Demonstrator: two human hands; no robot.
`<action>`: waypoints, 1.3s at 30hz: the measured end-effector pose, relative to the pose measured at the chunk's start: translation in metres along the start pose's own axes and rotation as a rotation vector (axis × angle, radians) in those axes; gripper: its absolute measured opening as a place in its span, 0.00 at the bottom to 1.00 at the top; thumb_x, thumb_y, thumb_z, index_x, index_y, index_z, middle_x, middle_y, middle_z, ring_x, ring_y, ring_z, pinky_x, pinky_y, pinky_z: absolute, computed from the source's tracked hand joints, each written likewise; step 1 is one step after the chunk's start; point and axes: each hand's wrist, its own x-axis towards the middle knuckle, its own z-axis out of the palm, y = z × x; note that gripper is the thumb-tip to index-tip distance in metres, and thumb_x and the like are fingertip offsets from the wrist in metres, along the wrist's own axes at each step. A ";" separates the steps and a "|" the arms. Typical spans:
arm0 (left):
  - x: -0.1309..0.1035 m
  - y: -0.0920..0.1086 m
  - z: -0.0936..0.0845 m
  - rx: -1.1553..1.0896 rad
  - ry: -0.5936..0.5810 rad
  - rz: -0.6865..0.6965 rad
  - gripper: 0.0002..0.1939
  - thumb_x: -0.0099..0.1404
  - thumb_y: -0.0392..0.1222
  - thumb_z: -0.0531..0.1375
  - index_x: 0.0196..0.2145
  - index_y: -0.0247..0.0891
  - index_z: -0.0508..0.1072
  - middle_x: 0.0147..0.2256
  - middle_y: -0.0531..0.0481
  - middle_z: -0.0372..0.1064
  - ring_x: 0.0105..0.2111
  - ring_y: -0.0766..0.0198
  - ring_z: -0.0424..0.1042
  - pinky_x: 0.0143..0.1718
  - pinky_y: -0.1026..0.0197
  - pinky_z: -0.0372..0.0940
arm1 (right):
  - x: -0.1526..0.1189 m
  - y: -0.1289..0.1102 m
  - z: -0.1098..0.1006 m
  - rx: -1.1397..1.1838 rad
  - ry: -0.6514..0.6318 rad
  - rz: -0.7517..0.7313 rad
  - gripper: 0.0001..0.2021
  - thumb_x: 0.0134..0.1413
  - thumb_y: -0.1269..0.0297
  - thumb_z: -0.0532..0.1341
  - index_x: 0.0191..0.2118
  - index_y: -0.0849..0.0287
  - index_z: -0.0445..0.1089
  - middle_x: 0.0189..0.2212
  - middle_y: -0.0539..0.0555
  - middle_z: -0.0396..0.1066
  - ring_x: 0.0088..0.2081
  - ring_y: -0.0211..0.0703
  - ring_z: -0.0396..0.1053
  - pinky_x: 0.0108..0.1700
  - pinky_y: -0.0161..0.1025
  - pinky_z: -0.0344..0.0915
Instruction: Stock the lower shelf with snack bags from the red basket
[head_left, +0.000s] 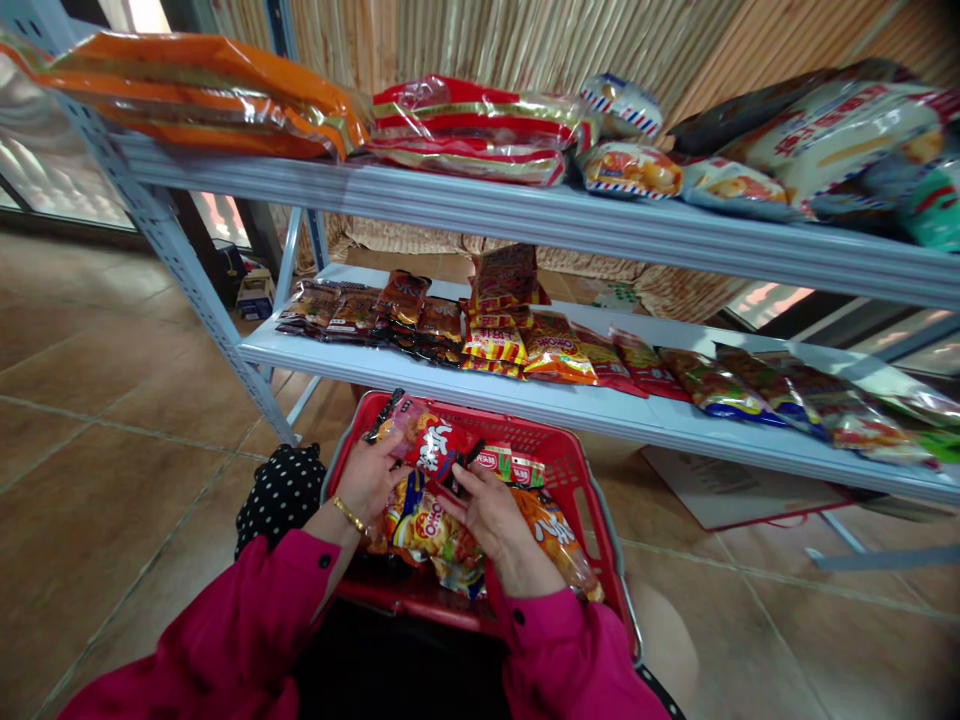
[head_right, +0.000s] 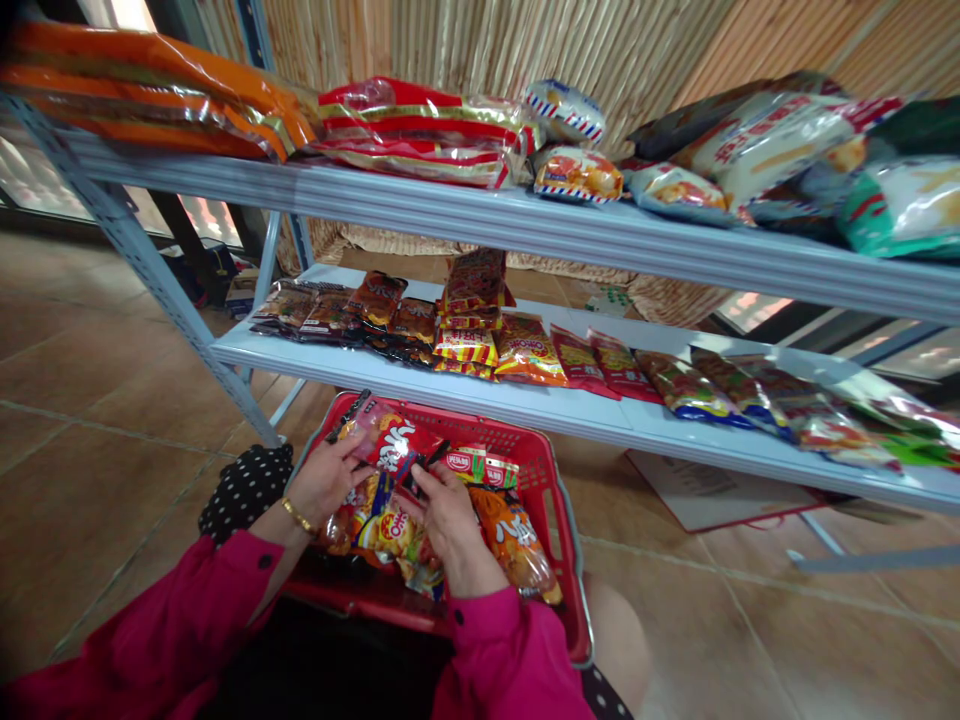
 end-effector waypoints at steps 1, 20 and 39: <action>-0.001 0.000 -0.002 0.014 -0.023 -0.005 0.11 0.56 0.32 0.64 0.37 0.38 0.69 0.35 0.48 0.76 0.35 0.62 0.75 0.41 0.54 0.69 | 0.002 -0.003 0.000 0.040 0.027 -0.017 0.19 0.37 0.69 0.72 0.34 0.54 0.64 0.27 0.46 0.76 0.29 0.43 0.76 0.35 0.44 0.74; 0.000 0.016 -0.026 0.396 -0.363 -0.253 0.18 0.54 0.51 0.67 0.36 0.34 0.77 0.29 0.45 0.77 0.26 0.61 0.74 0.29 0.62 0.66 | 0.013 -0.030 -0.026 -0.056 -0.007 -0.011 0.11 0.44 0.66 0.68 0.37 0.55 0.69 0.26 0.48 0.77 0.24 0.39 0.73 0.27 0.36 0.69; 0.001 -0.009 -0.027 0.399 -0.533 -0.242 0.25 0.50 0.41 0.70 0.46 0.35 0.72 0.40 0.42 0.75 0.32 0.62 0.75 0.34 0.62 0.67 | 0.010 -0.006 -0.017 -0.033 -0.034 -0.081 0.18 0.35 0.62 0.74 0.34 0.57 0.70 0.26 0.49 0.77 0.26 0.42 0.74 0.29 0.39 0.70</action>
